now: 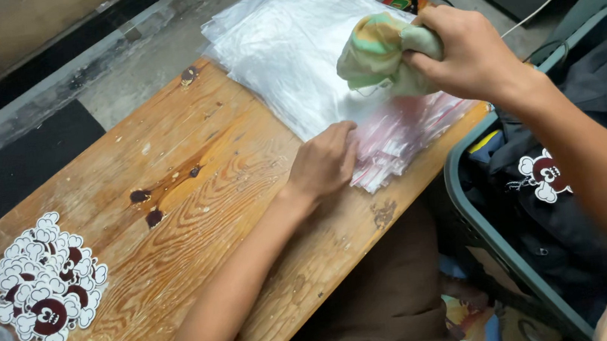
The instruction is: The person removes a black bag from a plastic bag, wipes it with a cloth, and attaches a sticker to it. They then clean a new plastic bag with the cloth and place the bag inside, sealing it.
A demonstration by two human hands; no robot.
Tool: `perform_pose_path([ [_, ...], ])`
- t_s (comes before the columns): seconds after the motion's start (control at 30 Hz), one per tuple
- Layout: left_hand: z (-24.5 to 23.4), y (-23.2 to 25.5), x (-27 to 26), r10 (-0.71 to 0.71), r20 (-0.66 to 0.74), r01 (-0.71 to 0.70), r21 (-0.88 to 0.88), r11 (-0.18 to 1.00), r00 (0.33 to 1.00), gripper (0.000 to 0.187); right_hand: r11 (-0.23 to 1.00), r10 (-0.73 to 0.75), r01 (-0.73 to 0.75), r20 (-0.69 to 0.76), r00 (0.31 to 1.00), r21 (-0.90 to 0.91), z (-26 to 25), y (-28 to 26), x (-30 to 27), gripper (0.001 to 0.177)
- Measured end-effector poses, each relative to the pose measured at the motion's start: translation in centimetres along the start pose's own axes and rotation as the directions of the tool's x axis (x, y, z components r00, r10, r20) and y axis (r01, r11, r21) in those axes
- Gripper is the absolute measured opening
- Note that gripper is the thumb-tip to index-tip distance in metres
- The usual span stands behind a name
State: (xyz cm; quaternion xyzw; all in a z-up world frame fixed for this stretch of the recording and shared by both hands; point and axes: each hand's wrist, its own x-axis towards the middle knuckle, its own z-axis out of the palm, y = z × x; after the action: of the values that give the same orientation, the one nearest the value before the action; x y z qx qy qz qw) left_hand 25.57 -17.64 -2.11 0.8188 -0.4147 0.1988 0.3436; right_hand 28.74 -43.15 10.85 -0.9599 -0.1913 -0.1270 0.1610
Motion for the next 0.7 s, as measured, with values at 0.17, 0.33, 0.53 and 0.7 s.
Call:
perform_pose_path([
  [0.17, -0.6, 0.8, 0.6, -0.138, 0.094, 0.146, -0.089, 0.985, 0.986, 0.014, 0.997, 0.043, -0.043, -0.002, 0.999, 0.069, 0.0, 1.1, 0.1, 0.019],
  [0.33, 0.5, -0.5, 0.7, -0.183, -0.019, 0.183, 0.039, 0.982, 0.983, 0.011, 0.996, -0.008, 0.012, -0.052, 0.999, 0.090, 0.4, 1.2, 0.2, 0.020],
  [0.53, -1.4, -0.8, 1.7, 0.042, -0.101, -0.015, 0.254, 0.967, 0.994, 0.020, 0.984, -0.022, 0.044, -0.123, 0.992, 0.176, -0.6, 0.7, 0.2, 0.017],
  [0.7, -7.9, 1.5, -0.2, 0.197, -0.048, -0.174, 0.298, 0.939, 0.979, 0.015, 0.963, 0.064, -0.041, -0.077, 0.995, 0.267, -1.2, -1.7, -0.5, 0.019],
])
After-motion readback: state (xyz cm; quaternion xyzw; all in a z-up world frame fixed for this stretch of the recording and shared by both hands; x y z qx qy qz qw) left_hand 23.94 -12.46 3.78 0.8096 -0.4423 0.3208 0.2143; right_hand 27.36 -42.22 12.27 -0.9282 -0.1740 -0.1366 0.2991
